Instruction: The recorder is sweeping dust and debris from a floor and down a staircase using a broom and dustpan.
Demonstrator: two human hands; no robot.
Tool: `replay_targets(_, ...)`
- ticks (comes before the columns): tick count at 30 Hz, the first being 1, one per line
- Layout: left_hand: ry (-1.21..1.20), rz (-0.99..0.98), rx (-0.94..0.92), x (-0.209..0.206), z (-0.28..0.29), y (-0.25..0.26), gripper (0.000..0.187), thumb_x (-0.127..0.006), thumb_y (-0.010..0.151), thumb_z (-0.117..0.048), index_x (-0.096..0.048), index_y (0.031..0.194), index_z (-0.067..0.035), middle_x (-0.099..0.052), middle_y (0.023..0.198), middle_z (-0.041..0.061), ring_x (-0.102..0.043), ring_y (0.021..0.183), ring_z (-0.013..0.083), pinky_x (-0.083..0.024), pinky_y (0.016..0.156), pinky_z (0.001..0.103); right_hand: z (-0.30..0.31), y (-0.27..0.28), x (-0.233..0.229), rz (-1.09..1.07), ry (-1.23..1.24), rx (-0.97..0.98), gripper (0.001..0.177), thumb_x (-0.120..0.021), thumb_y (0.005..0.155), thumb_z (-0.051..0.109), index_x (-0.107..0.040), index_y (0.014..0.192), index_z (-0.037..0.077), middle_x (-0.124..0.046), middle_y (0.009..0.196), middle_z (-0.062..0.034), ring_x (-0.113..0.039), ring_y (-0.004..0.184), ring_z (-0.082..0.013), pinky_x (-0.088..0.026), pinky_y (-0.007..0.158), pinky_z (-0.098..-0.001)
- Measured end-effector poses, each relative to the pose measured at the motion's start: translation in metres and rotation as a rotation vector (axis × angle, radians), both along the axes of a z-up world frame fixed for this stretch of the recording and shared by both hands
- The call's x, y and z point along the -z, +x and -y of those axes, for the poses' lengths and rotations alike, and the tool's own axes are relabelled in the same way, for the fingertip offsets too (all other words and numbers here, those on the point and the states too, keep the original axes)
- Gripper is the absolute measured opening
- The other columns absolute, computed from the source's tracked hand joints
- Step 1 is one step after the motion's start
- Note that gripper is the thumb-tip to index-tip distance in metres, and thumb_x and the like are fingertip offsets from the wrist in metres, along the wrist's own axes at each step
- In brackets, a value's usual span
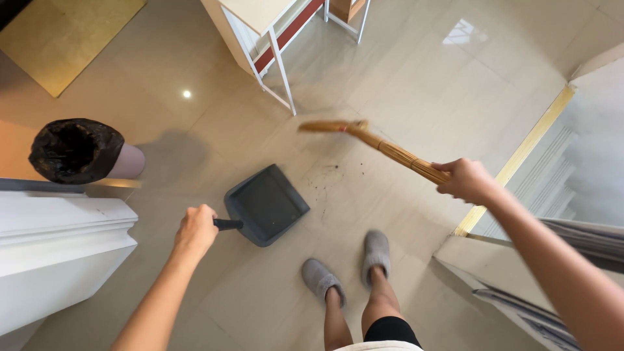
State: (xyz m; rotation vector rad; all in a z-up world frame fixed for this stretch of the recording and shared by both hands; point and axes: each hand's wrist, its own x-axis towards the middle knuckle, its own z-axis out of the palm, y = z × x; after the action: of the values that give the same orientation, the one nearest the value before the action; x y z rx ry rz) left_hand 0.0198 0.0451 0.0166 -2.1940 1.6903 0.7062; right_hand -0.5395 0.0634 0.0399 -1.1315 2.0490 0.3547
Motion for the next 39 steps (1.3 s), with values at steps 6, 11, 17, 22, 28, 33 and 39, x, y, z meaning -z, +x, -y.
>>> replay_targets(6,-0.012,-0.002,0.122,0.030,-0.026,-0.010,0.027,-0.067,0.091,-0.001,-0.073,0.116,-0.008,-0.072,0.116,0.018,-0.072,0.107,0.0347,-0.061,0.089,0.044,-0.053,0.041,0.122,0.117,-0.152,0.154,0.070,-0.082,0.080,0.014,-0.058,0.144,0.032,-0.071,0.084,-0.0069,-0.062,0.055,-0.0162,-0.060,0.051,-0.0340)
replay_targets(11,-0.003,-0.008,0.122,0.026,-0.042,-0.032,0.024,-0.061,0.093,0.002,-0.071,0.113,-0.004,-0.072,0.111,0.020,-0.071,0.105,0.0367,-0.061,0.084,0.045,-0.097,0.026,0.103,0.203,0.042,0.175,0.062,-0.077,0.086,0.015,-0.061,0.144,0.030,-0.071,0.076,-0.0113,-0.057,0.055,-0.0166,-0.052,0.049,-0.0335)
replay_targets(17,0.008,0.036,0.146,0.038,-0.054,-0.044,0.011,-0.060,0.094,0.003,-0.070,0.097,0.002,-0.072,0.107,0.022,-0.071,0.105,0.0389,-0.062,0.083,0.046,-0.125,-0.032,0.040,0.142,0.070,0.084,0.065,-0.083,0.082,0.025,-0.061,0.141,0.041,-0.073,0.078,-0.0079,-0.055,0.054,-0.0142,-0.051,0.048,-0.0311)
replay_targets(22,-0.019,0.066,0.181,0.053,-0.055,-0.049,0.013,-0.058,0.095,0.003,-0.070,0.094,0.004,-0.073,0.106,0.024,-0.073,0.104,0.0391,-0.063,0.080,0.045,-0.125,-0.047,0.048,0.067,-0.049,0.172,0.067,-0.084,0.083,0.023,-0.060,0.143,0.037,-0.074,0.084,-0.0082,-0.061,0.057,-0.0160,-0.055,0.049,-0.0325)
replay_targets(28,-0.062,0.076,0.219,0.062,-0.069,-0.048,0.016,-0.056,0.097,0.001,-0.072,0.098,0.002,-0.073,0.105,0.026,-0.073,0.102,0.0401,-0.063,0.079,0.046,-0.146,-0.011,0.137,0.282,-0.215,0.659,0.065,-0.078,0.084,0.004,-0.054,0.145,0.004,-0.066,0.075,-0.0125,-0.058,0.052,-0.0183,-0.050,0.045,-0.0349)
replay_targets(33,-0.105,0.099,0.327,0.070,-0.064,-0.035,0.012,-0.063,0.090,0.005,-0.073,0.095,0.000,-0.072,0.106,0.026,-0.071,0.104,0.0402,-0.063,0.080,0.045,-0.178,0.053,0.151,0.484,-0.107,0.718,0.046,-0.074,0.083,0.005,-0.068,0.127,-0.009,-0.066,0.071,-0.0129,-0.059,0.050,-0.0201,-0.052,0.044,-0.0360)
replay_targets(39,-0.052,0.047,0.358,0.059,-0.060,-0.001,0.011,-0.063,0.092,0.005,-0.072,0.097,0.002,-0.073,0.106,0.024,-0.072,0.104,0.0395,-0.063,0.080,0.044,-0.214,0.131,0.070,0.509,-0.039,0.603,0.056,-0.077,0.079,0.009,-0.068,0.134,0.006,-0.068,0.071,-0.0097,-0.061,0.052,-0.0167,-0.052,0.046,-0.0321)
